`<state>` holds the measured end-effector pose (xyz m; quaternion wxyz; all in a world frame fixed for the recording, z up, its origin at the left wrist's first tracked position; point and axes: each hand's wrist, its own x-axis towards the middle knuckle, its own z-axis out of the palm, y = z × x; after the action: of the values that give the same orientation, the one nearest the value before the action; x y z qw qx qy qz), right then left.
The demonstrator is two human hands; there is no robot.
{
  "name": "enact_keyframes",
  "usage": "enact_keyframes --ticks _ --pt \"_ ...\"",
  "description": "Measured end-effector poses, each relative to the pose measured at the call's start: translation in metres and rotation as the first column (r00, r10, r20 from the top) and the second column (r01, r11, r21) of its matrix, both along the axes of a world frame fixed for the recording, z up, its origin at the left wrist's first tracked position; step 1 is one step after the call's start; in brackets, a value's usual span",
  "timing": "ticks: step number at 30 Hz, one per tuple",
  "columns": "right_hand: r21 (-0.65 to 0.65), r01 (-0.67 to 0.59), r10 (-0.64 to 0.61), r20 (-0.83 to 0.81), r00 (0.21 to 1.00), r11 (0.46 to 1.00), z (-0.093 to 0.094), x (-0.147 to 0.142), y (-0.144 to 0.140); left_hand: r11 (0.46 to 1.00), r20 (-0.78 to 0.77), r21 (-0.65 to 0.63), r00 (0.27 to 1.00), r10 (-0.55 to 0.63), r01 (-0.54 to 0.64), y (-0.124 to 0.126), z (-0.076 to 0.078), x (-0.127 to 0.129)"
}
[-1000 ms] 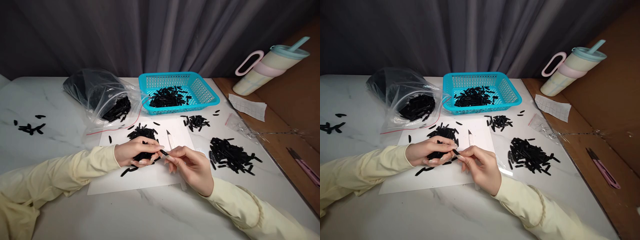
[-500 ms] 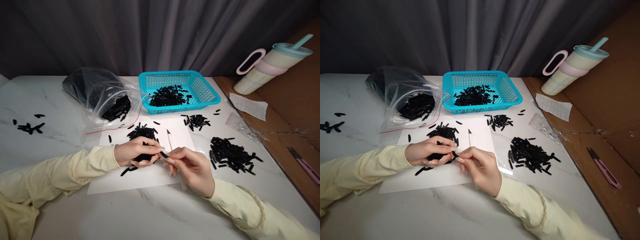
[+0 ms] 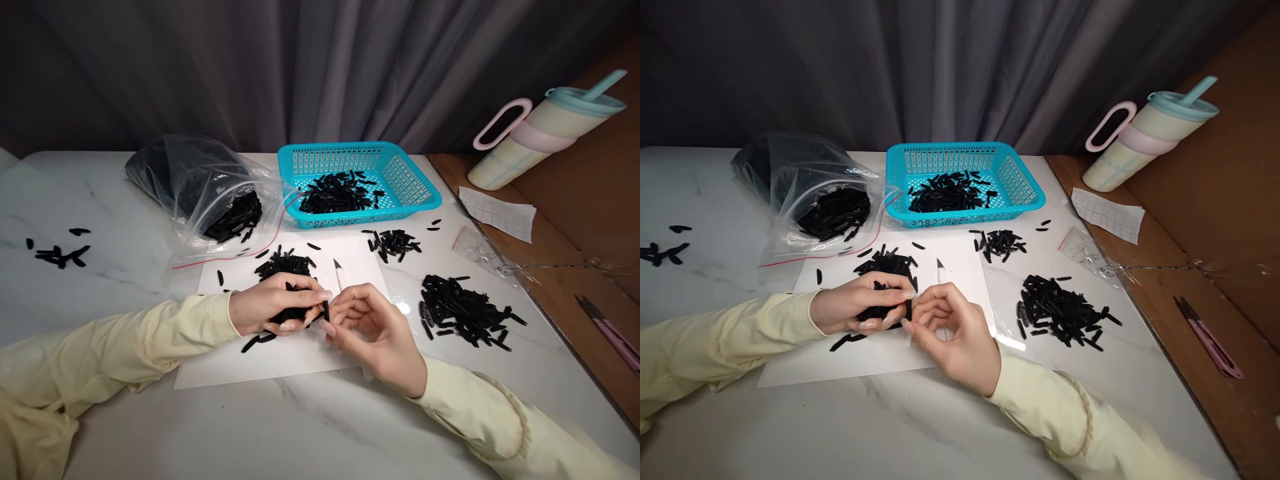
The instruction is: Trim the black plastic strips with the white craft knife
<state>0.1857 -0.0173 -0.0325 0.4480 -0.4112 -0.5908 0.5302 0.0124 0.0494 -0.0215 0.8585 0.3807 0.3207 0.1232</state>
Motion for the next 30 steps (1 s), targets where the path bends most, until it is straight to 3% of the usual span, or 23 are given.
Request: enact_keyframes --ticks 5,13,23,30 --pt "-0.111 -0.037 0.024 -0.120 0.993 0.993 -0.002 -0.002 0.000 0.998 -0.052 0.057 0.999 0.002 0.001 -0.002 0.002 0.000" --pt "-0.160 -0.094 0.074 -0.125 0.989 0.983 -0.001 -0.002 0.000 0.992 -0.110 0.123 0.994 0.009 0.005 -0.006 0.005 0.002" --pt "-0.036 -0.034 0.035 0.030 0.999 0.999 -0.001 0.002 -0.001 0.951 -0.240 0.280 0.969 -0.062 0.130 -0.011 0.011 0.002" --pt "0.051 0.040 -0.044 0.094 0.995 0.998 -0.001 0.003 0.000 0.956 -0.269 0.223 0.954 -0.129 0.192 -0.006 0.016 0.003"
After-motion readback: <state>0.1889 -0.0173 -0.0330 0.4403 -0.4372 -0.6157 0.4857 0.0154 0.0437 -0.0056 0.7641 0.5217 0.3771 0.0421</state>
